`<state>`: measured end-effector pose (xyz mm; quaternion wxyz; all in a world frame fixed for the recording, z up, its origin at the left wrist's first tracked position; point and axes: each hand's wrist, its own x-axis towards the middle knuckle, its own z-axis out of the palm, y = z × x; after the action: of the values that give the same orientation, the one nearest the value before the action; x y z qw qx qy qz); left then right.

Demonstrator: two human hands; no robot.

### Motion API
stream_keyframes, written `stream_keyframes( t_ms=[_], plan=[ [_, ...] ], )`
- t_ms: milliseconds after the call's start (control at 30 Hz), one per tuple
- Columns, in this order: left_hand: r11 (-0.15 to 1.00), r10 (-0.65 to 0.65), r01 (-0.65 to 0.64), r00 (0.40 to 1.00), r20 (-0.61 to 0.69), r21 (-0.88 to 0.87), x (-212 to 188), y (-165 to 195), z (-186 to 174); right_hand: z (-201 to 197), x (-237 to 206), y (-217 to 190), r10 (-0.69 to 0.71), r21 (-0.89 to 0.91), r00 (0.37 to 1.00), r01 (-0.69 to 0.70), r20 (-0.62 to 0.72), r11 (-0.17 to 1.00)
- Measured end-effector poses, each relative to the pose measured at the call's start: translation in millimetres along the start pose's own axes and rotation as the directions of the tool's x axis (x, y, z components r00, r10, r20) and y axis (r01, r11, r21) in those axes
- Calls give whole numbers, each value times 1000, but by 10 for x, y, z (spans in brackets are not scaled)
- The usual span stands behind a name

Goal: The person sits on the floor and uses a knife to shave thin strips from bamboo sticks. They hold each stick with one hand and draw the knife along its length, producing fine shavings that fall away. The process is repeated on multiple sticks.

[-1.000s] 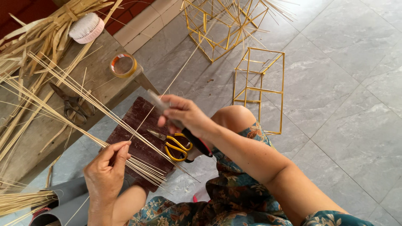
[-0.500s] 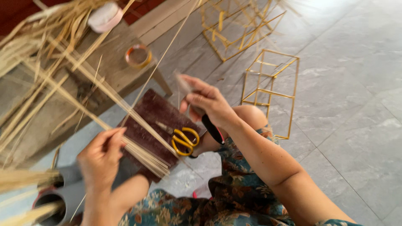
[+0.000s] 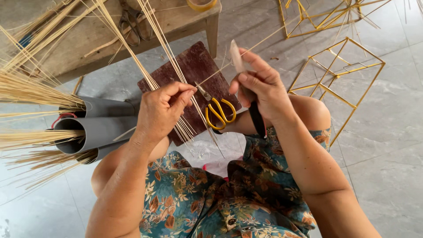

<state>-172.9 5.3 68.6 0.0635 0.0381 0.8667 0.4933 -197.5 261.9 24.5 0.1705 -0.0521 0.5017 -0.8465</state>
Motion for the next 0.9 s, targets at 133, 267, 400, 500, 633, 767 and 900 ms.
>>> stream_keyframes(
  t_ms=[133, 267, 400, 500, 633, 767, 900],
  plan=[
    [998, 53, -54, 998, -37, -12, 5, -6, 23, 47, -20, 85, 50, -71, 999, -49, 15, 996],
    [968, 247, -240, 964, -95, 78, -39, -5, 57, 87, -45, 219, 61, -11, 997, -61, 46, 998],
    [963, 265, -257, 959, -104, 83, -38, -28, 12, -109, 11, 131, 51, 162, 995, -38, -82, 986],
    [968, 238, -227, 966, -100, 103, -51, -46, -57, -298, 33, -54, 3, 211, 984, 35, -180, 977],
    [971, 231, -220, 964, -129, 91, -61, -74, -149, -434, -18, -304, -106, 263, 954, 182, -279, 947],
    [993, 87, -79, 992, -91, 88, 24, -90, -43, -267, -59, -232, -177, -95, 973, 165, -148, 982],
    [972, 232, -229, 970, -75, 51, -20, -55, 170, 55, -132, 89, 16, -222, 996, 4, 90, 975]
  ],
)
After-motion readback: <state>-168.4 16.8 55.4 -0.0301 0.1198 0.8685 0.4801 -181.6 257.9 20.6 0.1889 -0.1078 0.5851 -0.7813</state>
